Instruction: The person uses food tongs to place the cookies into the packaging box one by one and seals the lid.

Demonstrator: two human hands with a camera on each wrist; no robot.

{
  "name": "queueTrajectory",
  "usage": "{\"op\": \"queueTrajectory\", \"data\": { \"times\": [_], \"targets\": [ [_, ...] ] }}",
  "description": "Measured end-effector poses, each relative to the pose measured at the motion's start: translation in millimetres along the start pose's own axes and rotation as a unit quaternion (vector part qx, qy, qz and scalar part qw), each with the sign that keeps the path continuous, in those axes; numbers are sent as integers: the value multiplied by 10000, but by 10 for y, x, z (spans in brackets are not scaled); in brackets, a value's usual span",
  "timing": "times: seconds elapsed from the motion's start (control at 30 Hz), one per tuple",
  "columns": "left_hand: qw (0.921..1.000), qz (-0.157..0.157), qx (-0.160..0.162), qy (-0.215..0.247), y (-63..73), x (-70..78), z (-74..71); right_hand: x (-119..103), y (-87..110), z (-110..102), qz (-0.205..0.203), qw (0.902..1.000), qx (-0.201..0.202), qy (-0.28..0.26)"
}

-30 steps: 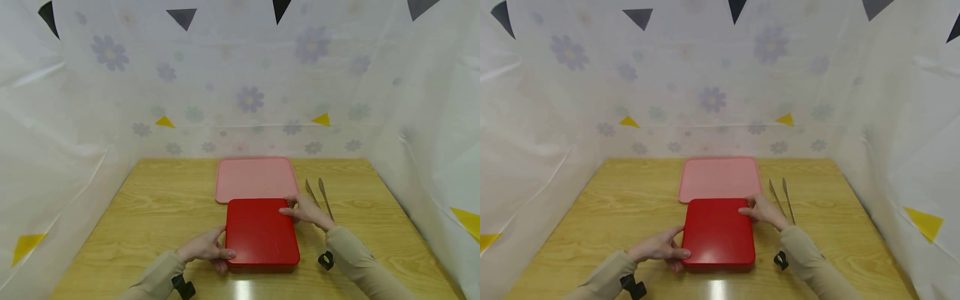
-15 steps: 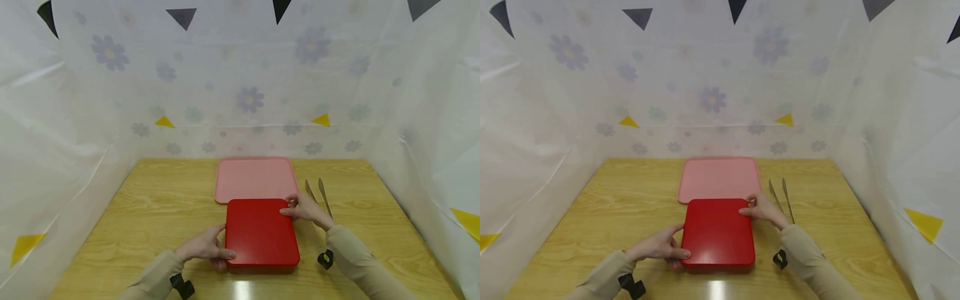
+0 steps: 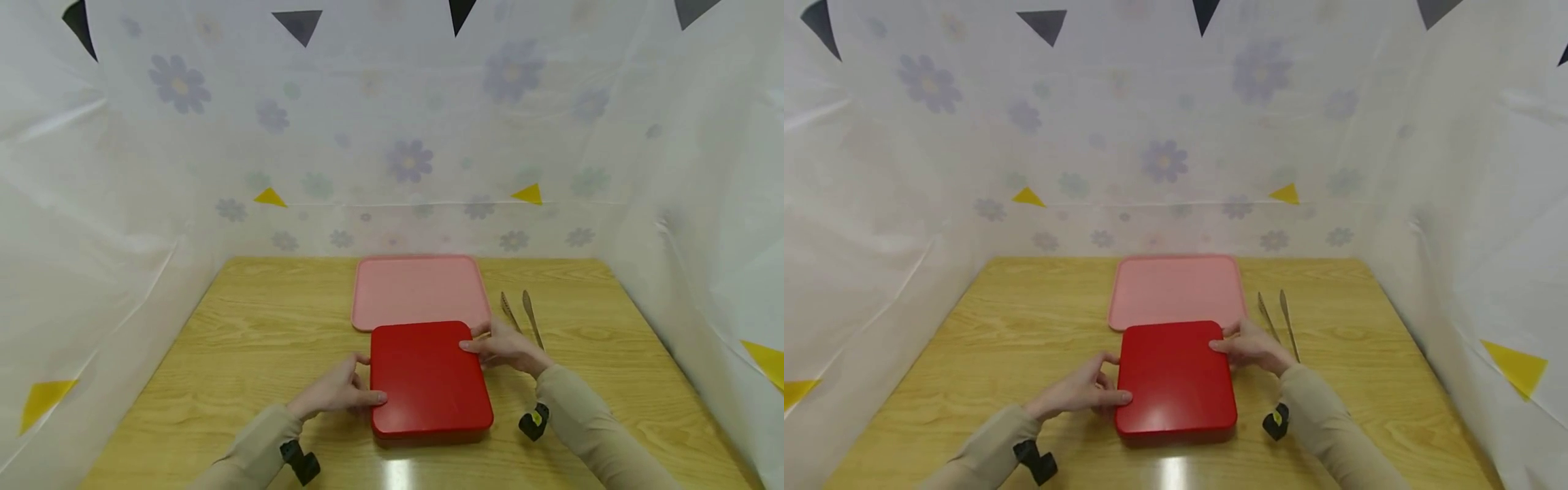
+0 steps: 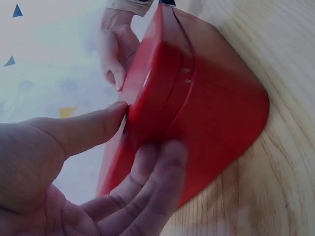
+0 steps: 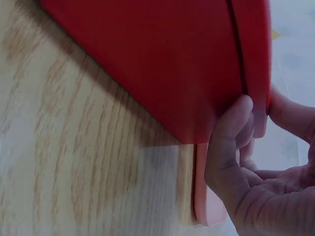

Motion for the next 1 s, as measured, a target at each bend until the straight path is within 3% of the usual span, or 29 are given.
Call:
{"op": "queueTrajectory", "data": {
  "times": [0.2,0.4,0.57,0.77,0.9,1.0],
  "targets": [
    [9998,-109,148,79,-21,-25,-50,13,4,5,120,9999,-52,-35],
    [9997,208,92,36,-3,18,-47,-21,57,15,-7,9998,-42,190],
    [9990,299,264,-215,-44,24,-76,-36,48,13,-10,9998,-75,195],
    [9911,575,990,-678,-335,-1,-258,-93,-9,-9,-418,9977,-236,476],
    [9844,806,1431,-631,-554,27,-380,-148,-48,0,-833,9936,-333,681],
    [9836,724,1572,-515,-647,27,-406,-161,-50,20,-1073,9906,-389,756]
  ]
}}
Point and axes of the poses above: each hand's wrist, its own y-axis away from the middle knuckle, its own z-axis out of the palm, x = y × z, the point moved 8 cm from there along -y, towards the middle knuckle, and after that the axes turned 14 degrees about -y, right-handed, at the moved point
